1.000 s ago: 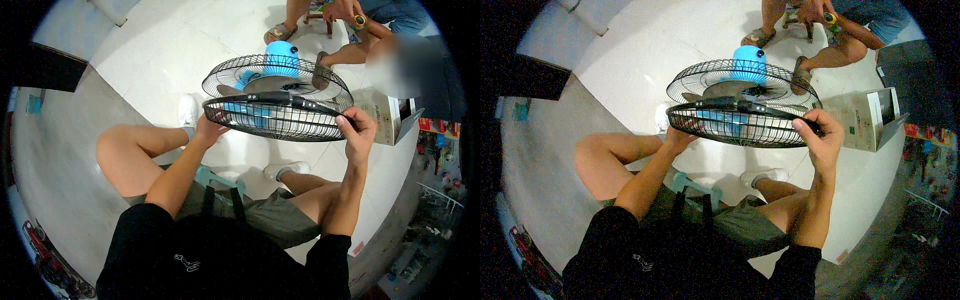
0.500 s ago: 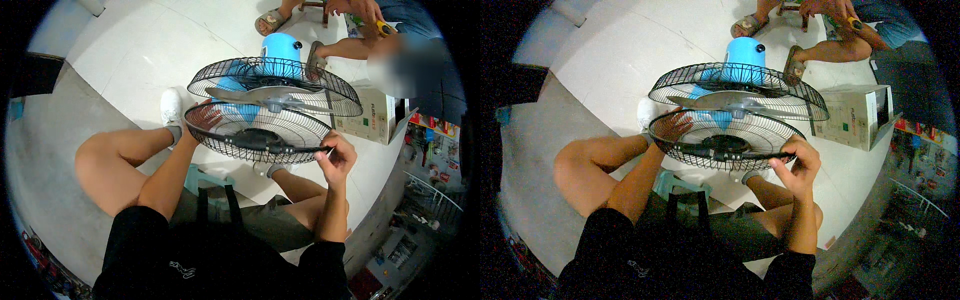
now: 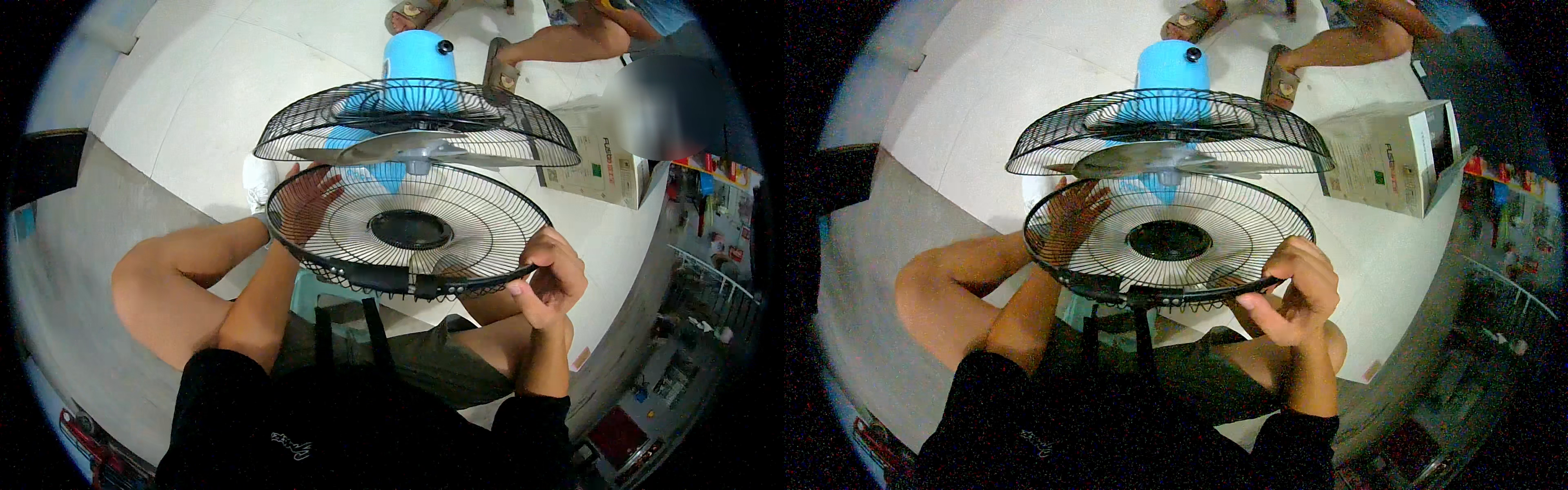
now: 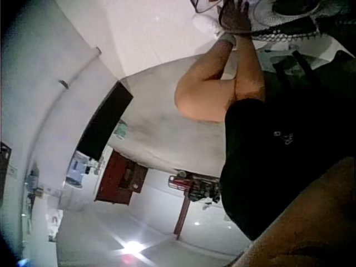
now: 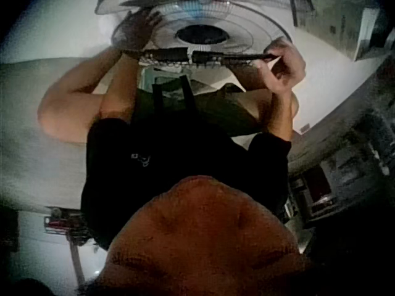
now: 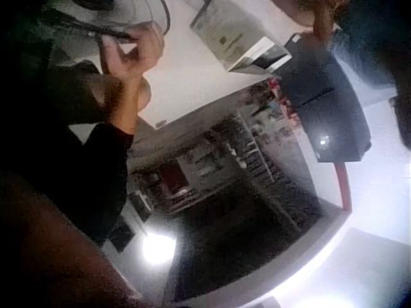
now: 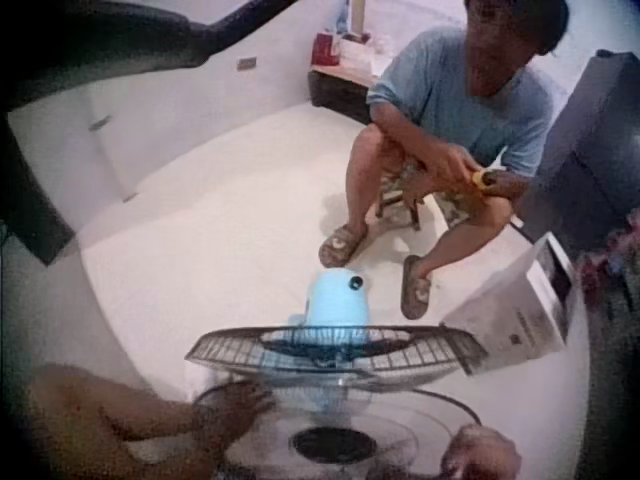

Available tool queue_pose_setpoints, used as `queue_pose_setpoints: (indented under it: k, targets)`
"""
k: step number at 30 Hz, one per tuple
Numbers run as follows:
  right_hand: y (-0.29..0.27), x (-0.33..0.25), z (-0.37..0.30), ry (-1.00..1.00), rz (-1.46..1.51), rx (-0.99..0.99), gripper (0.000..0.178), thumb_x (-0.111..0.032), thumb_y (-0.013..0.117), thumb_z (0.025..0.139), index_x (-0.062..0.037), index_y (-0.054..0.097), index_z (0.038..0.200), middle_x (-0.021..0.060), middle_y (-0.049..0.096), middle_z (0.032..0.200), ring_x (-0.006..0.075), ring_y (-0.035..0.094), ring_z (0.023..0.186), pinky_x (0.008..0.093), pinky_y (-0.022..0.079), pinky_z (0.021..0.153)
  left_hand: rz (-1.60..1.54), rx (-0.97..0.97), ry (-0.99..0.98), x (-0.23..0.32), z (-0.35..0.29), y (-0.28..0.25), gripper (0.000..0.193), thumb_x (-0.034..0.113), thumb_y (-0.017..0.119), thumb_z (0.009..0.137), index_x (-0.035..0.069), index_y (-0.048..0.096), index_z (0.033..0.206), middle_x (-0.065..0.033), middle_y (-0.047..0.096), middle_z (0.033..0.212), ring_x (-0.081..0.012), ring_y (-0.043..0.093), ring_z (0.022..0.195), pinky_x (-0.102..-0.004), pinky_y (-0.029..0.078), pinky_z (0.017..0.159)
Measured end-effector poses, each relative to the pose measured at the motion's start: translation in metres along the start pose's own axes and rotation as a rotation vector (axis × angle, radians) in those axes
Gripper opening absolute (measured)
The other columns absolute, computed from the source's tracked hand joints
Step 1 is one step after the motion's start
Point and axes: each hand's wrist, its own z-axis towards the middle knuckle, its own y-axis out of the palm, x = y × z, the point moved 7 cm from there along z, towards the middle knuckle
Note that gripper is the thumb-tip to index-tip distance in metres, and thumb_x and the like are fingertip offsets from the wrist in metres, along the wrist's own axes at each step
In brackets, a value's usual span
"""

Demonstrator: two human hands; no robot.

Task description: The person assembles an electric fan by attaching the blade to the motor and securing the front and back grilles using a screwdriver.

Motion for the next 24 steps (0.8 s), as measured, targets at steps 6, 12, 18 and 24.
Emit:
queue_pose_setpoints:
  k: [6, 12, 18, 24]
  targets:
    - [-0.006, -0.011, -0.008, -0.023, -0.002, 0.021, 0.037, -0.023, 0.085, 0.065, 0.0015, 0.058, 0.073, 0.0092, 0.057, 0.063, 0.0239, 0.051, 0.055, 0.0355, 0.037, 0.054, 0.098, -0.054, 0.01, 0.007, 0.001, 0.004, 0.058, 0.051, 0.032, 0.106, 0.007, 0.059, 0.132, -0.009, 0.066, 0.128, -0.0294, 0.062, 0.114, -0.0503, 0.044, 0.102]
    - [-0.008, -0.016, -0.008, -0.068, -0.025, 0.027, 0.036, -0.02, 0.086, 0.064, 0.0013, 0.059, 0.074, 0.0089, 0.057, 0.064, 0.0234, 0.052, 0.055, 0.0347, 0.037, 0.054, 0.056, -0.077, -0.027, 0.005, -0.003, 0.009, 0.058, 0.051, 0.032, 0.105, 0.007, 0.057, 0.133, -0.0107, 0.065, 0.13, -0.0297, 0.062, 0.115, -0.0513, 0.044, 0.103]
    - [-0.013, -0.011, -0.001, -0.074, -0.008, 0.066, 0.035, -0.018, 0.086, 0.064, 0.0015, 0.06, 0.075, 0.0088, 0.057, 0.065, 0.0223, 0.051, 0.056, 0.0342, 0.036, 0.054, 0.059, -0.055, 0.007, 0.002, -0.006, 0.007, 0.06, 0.051, 0.029, 0.105, 0.006, 0.057, 0.134, -0.0113, 0.067, 0.126, -0.0307, 0.064, 0.113, -0.0519, 0.044, 0.103]
    - [-0.02, -0.003, 0.017, -0.068, -0.01, 0.095, 0.033, -0.016, 0.085, 0.065, 0.0018, 0.061, 0.077, 0.0082, 0.055, 0.068, 0.0214, 0.05, 0.062, 0.0331, 0.037, 0.058, -0.076, -0.185, -0.062, -0.004, 0.001, 0.015, 0.062, 0.053, 0.025, 0.106, 0.008, 0.056, 0.135, -0.0124, 0.069, 0.123, -0.0316, 0.064, 0.114, -0.0542, 0.04, 0.107]
